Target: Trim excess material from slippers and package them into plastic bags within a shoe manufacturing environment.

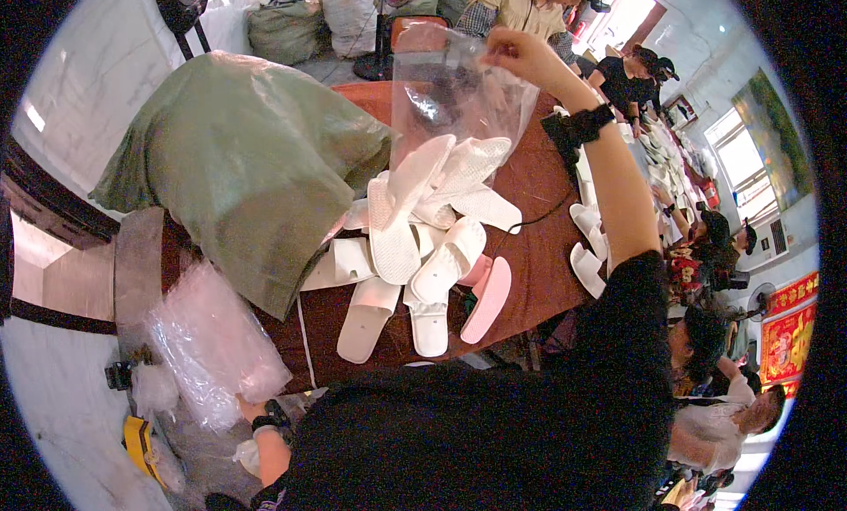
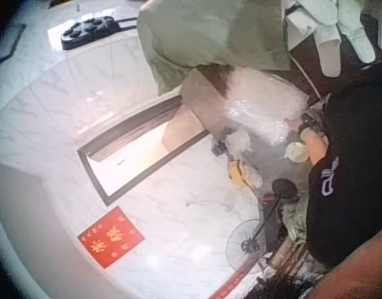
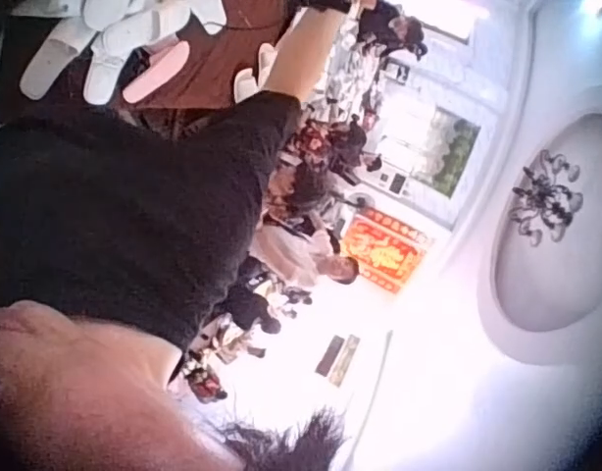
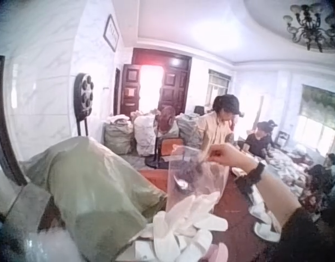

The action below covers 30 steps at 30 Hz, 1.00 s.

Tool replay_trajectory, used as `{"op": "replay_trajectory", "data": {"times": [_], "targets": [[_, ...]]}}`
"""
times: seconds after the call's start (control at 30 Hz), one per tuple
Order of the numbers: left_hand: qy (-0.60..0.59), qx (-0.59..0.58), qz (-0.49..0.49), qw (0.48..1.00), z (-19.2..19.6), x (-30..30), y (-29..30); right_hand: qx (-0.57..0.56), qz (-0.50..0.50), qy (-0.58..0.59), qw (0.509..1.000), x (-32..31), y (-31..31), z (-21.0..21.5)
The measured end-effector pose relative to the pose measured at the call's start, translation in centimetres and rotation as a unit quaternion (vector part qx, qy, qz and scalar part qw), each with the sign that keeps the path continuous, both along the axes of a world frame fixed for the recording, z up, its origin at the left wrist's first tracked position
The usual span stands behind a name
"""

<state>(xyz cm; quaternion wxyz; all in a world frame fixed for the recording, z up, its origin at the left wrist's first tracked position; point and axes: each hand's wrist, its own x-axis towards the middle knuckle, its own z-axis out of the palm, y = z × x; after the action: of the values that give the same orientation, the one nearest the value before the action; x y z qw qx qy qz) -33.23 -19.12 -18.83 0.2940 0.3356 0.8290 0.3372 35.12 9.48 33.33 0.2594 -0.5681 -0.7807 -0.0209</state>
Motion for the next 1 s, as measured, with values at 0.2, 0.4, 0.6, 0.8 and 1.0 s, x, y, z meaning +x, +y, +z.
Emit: {"op": "replay_trajectory", "data": {"times": [0.2,0.4,0.6,0.8,1.0], "targets": [[-0.133,0.125,0.017,0.983,-3.1,-3.1,-2.5,0.176,0.041,0.176,0.968,-4.9,1.6,4.2],[0.027,0.019,-0.012,0.999,4.6,4.4,0.9,0.149,0.228,0.169,0.947,-27.5,-1.6,-2.7],[-0.205,0.227,0.111,0.946,5.3,4.1,0.6,0.007,0.476,-0.025,0.879,-50.3,-6.3,-22.9],[-0.592,0.295,0.298,0.688,5.6,2.3,0.6,-0.164,0.609,-0.108,0.769,-60.6,-13.9,-36.5],[-0.670,0.350,0.266,0.599,3.5,2.2,-1.0,-0.255,0.625,-0.117,0.729,-62.5,-16.2,-39.4]]}}
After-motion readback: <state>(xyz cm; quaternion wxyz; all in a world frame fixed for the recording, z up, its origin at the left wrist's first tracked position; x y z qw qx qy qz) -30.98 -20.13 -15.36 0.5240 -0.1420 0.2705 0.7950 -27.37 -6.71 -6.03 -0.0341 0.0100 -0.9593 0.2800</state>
